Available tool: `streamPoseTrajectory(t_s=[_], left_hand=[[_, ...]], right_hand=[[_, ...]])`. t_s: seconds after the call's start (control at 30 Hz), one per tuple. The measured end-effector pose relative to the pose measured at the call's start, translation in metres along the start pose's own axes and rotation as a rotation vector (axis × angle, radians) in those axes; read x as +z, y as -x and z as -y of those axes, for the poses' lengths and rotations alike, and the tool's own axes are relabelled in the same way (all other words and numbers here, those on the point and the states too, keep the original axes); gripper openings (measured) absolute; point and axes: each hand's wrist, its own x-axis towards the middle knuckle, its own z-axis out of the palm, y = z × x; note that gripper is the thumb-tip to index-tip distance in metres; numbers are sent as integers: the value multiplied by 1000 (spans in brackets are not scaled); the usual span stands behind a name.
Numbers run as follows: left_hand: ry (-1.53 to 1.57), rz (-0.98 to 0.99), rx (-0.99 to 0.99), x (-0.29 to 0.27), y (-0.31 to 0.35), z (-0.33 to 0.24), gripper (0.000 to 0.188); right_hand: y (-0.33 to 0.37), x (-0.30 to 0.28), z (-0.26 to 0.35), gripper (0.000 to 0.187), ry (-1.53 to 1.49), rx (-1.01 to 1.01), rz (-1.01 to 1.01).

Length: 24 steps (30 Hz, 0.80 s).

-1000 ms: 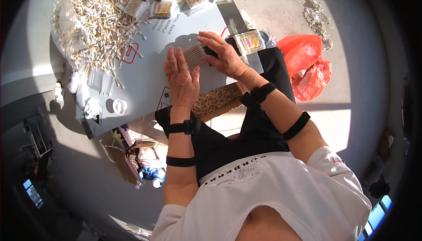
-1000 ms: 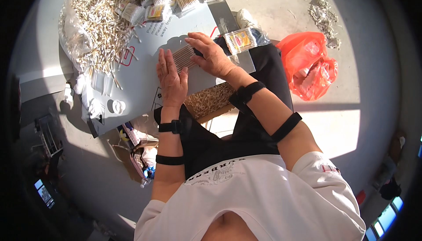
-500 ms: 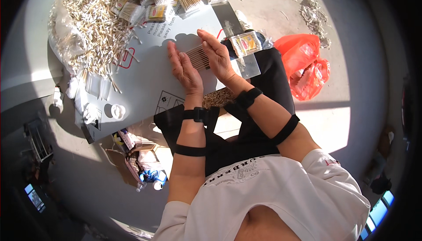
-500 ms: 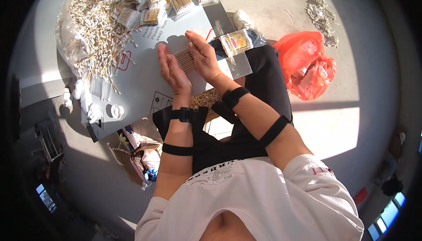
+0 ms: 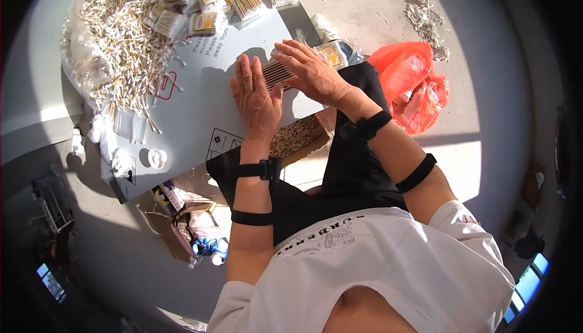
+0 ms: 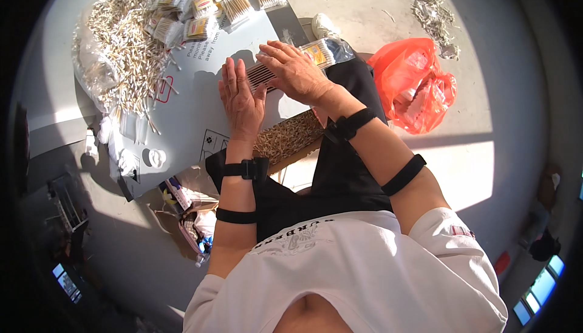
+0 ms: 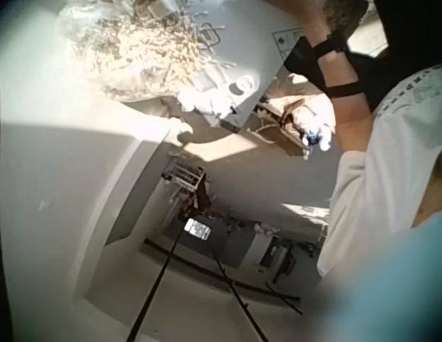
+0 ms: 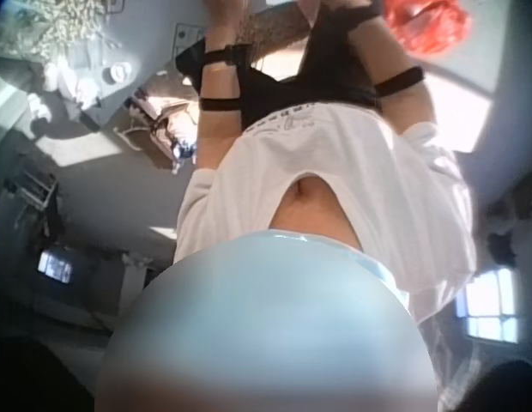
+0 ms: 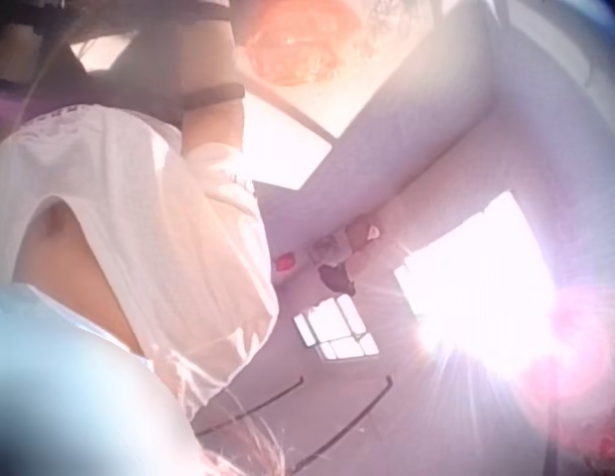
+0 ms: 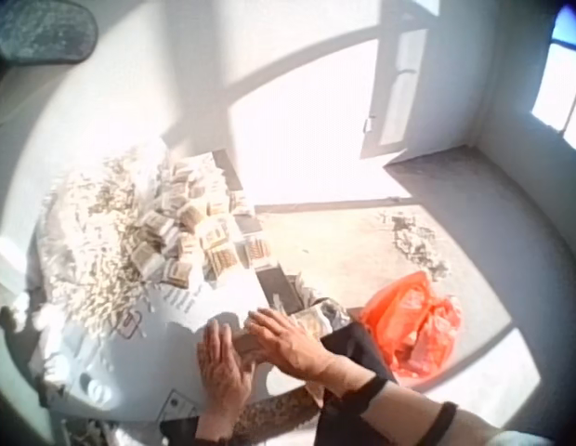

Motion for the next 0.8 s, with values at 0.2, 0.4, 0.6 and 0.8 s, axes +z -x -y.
streamPoseTrajectory(t_s=[0.2,0.4,0.6,0.8], left_hand=[[-101,200,31,2,9,-5,81],[-125,267,36,3,11,-8,83],[-101,283,38,-1,12,-9,79],[-89,313,59,-7,14,-9,79]], right_hand=[[4,-1,-9,62,337,-229,161],[10,5,-15,56,336,-264,52],[13,10,-16,53,377,-293,14],[15,13,-15,51,390,-299,-31]])
